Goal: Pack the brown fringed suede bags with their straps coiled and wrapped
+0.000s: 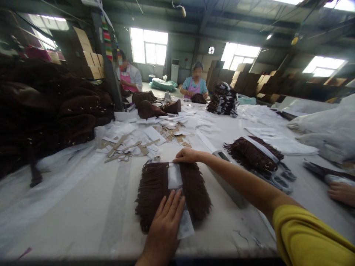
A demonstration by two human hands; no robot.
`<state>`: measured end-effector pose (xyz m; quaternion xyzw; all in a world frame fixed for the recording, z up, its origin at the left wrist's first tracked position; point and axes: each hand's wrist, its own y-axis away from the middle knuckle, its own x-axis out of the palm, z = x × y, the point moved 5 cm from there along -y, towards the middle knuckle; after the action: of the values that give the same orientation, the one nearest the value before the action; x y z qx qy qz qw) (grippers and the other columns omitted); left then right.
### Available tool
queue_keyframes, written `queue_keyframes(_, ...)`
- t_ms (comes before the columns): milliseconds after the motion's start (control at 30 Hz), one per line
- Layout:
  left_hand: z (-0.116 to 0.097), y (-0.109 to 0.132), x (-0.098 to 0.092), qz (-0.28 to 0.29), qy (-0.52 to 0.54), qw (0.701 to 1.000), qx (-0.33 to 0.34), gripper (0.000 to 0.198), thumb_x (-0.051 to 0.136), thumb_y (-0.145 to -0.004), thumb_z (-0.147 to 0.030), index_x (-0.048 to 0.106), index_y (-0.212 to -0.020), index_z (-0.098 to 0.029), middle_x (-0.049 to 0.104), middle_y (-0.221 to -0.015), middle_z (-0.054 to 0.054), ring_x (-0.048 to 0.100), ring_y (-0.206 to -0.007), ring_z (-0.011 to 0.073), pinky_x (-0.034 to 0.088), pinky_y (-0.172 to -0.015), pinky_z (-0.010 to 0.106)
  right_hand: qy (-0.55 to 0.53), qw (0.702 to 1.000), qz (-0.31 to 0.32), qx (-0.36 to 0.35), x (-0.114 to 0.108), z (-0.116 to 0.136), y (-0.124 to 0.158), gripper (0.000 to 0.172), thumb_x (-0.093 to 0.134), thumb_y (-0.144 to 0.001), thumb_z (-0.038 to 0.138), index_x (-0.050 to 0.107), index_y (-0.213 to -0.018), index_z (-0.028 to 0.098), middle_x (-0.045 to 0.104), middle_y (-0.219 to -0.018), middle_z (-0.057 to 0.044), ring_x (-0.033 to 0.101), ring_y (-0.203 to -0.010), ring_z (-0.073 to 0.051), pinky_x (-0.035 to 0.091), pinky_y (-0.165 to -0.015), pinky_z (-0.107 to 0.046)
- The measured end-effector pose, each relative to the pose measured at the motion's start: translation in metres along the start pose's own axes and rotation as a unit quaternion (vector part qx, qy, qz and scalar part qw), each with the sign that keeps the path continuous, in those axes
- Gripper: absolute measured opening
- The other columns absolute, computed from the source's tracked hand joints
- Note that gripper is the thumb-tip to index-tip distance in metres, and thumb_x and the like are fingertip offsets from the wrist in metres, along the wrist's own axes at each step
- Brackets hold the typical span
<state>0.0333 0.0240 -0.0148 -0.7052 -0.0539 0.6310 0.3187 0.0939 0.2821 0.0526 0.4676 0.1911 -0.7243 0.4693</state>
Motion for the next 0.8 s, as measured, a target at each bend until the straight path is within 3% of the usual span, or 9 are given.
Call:
queue_keyframes(100,0.0,0.0,0.0,0.023,0.01,1.0,0.009,0.088,0.046,-0.067,-0.004,0.031,-0.152,-0.019,0.028,-0.159,0.004,0.025,-0.148,0.0231,0.027,-0.117,0.042,0.005,0.999,-0.042,0.015,-0.002,-0.003,0.008,0.051,0.05,-0.091,0.054,0.074,-0.076,0.012,0.061,-0.062,0.0,0.049,-0.059,-0.012,0.037,-0.062,-0.024)
queue_keyframes(167,-0.001,-0.001,-0.002,0.02,0.016,1.0,0.012,0.088,0.045,-0.066,-0.001,0.033,-0.151,-0.02,0.03,-0.159,0.004,0.026,-0.147,0.0226,0.028,-0.117,0.043,0.003,0.997,-0.078,0.009,0.002,0.002,0.014,0.042,0.048,-0.095,0.047,0.075,-0.097,0.015,0.072,-0.086,-0.005,0.06,-0.077,-0.016,0.042,-0.074,-0.025)
queue_keyframes(233,-0.002,-0.002,-0.006,0.009,0.027,1.0,0.013,0.088,0.043,-0.065,0.0,0.035,-0.15,-0.02,0.033,-0.158,0.004,0.029,-0.146,0.0223,0.029,-0.117,0.042,0.013,0.995,-0.091,-0.031,0.011,0.013,0.021,0.036,0.047,-0.098,0.04,0.068,-0.12,0.021,0.07,-0.114,-0.007,0.062,-0.1,-0.018,0.043,-0.089,-0.027)
queue_keyframes(300,-0.002,-0.003,-0.009,0.003,0.04,0.999,0.013,0.086,0.042,-0.066,0.001,0.037,-0.149,-0.018,0.035,-0.157,0.005,0.031,-0.145,0.0226,0.031,-0.116,0.042,0.052,0.992,-0.096,-0.07,0.021,0.023,0.029,0.037,0.048,-0.099,0.036,0.061,-0.131,0.022,0.066,-0.127,-0.008,0.061,-0.113,-0.021,0.042,-0.099,-0.033)
queue_keyframes(400,-0.002,-0.004,-0.012,0.003,0.06,0.998,0.017,0.083,0.04,-0.068,0.003,0.037,-0.149,-0.017,0.038,-0.155,0.007,0.033,-0.144,0.023,0.033,-0.116,0.043,0.111,0.973,-0.188,-0.077,0.027,0.037,0.055,0.036,0.052,-0.098,0.029,0.06,-0.13,0.018,0.064,-0.129,-0.012,0.058,-0.121,-0.024,0.04,-0.107,-0.043)
queue_keyframes(533,0.001,-0.004,-0.016,-0.004,0.115,0.993,0.003,0.068,0.04,-0.074,0.001,0.042,-0.141,-0.01,0.043,-0.151,0.014,0.036,-0.143,0.0227,0.034,-0.116,0.044,0.043,0.933,-0.34,-0.111,0.041,0.07,0.125,0.031,0.052,-0.098,0.023,0.06,-0.127,0.021,0.066,-0.125,-0.01,0.058,-0.119,-0.02,0.045,-0.105,-0.039)
queue_keyframes(600,0.001,-0.004,-0.018,-0.007,0.143,0.99,-0.002,0.053,0.043,-0.078,-0.002,0.049,-0.13,-0.01,0.046,-0.149,0.017,0.038,-0.142,0.0234,0.034,-0.117,0.045,-0.005,0.929,-0.342,-0.14,0.061,0.089,0.165,0.027,0.055,-0.097,0.022,0.062,-0.123,0.021,0.07,-0.116,-0.008,0.063,-0.109,-0.017,0.05,-0.098,-0.034)
queue_keyframes(667,0.001,-0.004,-0.019,-0.001,0.163,0.987,-0.001,0.042,0.045,-0.08,-0.002,0.054,-0.12,-0.012,0.049,-0.146,0.018,0.04,-0.141,0.024,0.034,-0.117,0.047,-0.004,0.936,-0.306,-0.173,0.089,0.105,0.2,0.028,0.062,-0.093,0.026,0.063,-0.12,0.019,0.072,-0.109,-0.008,0.065,-0.102,-0.016,0.053,-0.094,-0.031)
queue_keyframes(800,0.003,-0.004,-0.021,0.011,0.181,0.983,0.004,0.041,0.043,-0.078,0.003,0.054,-0.113,-0.013,0.052,-0.143,0.017,0.041,-0.14,0.0236,0.033,-0.117,0.047,0.133,0.953,-0.207,-0.176,0.149,0.116,0.238,0.043,0.06,-0.094,0.026,0.053,-0.137,0.019,0.065,-0.129,-0.009,0.055,-0.125,-0.02,0.042,-0.11,-0.042)
